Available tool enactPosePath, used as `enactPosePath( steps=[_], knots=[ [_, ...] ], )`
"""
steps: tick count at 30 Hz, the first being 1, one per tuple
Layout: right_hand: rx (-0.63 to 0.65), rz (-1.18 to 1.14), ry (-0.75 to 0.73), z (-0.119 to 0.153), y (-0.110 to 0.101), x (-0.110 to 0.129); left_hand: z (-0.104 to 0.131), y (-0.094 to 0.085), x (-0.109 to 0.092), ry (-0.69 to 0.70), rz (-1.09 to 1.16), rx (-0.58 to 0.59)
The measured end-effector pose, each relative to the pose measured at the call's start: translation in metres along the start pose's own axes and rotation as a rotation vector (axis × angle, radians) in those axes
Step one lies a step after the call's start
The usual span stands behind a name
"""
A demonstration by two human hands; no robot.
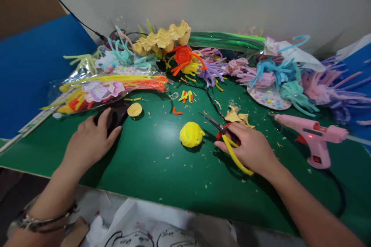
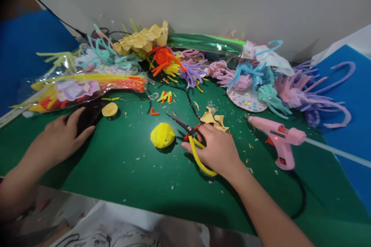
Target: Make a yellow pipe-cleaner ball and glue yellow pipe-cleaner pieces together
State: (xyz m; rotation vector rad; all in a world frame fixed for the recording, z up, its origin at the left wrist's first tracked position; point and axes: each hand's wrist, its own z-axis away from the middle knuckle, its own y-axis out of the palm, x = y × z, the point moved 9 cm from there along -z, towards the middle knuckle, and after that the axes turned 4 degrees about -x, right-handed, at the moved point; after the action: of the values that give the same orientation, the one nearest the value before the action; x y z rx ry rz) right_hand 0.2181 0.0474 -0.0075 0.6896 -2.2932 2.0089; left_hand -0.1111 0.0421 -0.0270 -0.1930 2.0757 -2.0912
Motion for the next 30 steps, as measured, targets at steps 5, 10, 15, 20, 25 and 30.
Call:
enactPosePath(
  steps=[5,10,15,20,25,30],
  knots=[
    [0.022,0.018,0.008,0.000,0.002,0.000,0.000,-0.006,0.001,-0.122,0.135,-0.043],
    [0.034,0.018,0.021,-0.001,0.003,-0.001,0.000,-0.013,-0.002,-0.076,0.212,-0.173],
    [0.029,0.003,0.033,-0.001,0.002,0.000,0.006,-0.021,-0.015,-0.027,0.130,-0.309],
    [0.014,0.007,0.025,0.000,0.001,0.001,0.035,-0.026,-0.116,0.643,0.368,-0.153],
    [-0.012,0.019,-0.003,0.000,0.000,0.002,0.052,-0.016,-0.177,0.937,0.589,0.248],
    [-0.037,0.014,-0.017,-0.002,-0.001,0.002,0.043,-0.003,-0.191,0.982,0.557,0.277]
  ],
)
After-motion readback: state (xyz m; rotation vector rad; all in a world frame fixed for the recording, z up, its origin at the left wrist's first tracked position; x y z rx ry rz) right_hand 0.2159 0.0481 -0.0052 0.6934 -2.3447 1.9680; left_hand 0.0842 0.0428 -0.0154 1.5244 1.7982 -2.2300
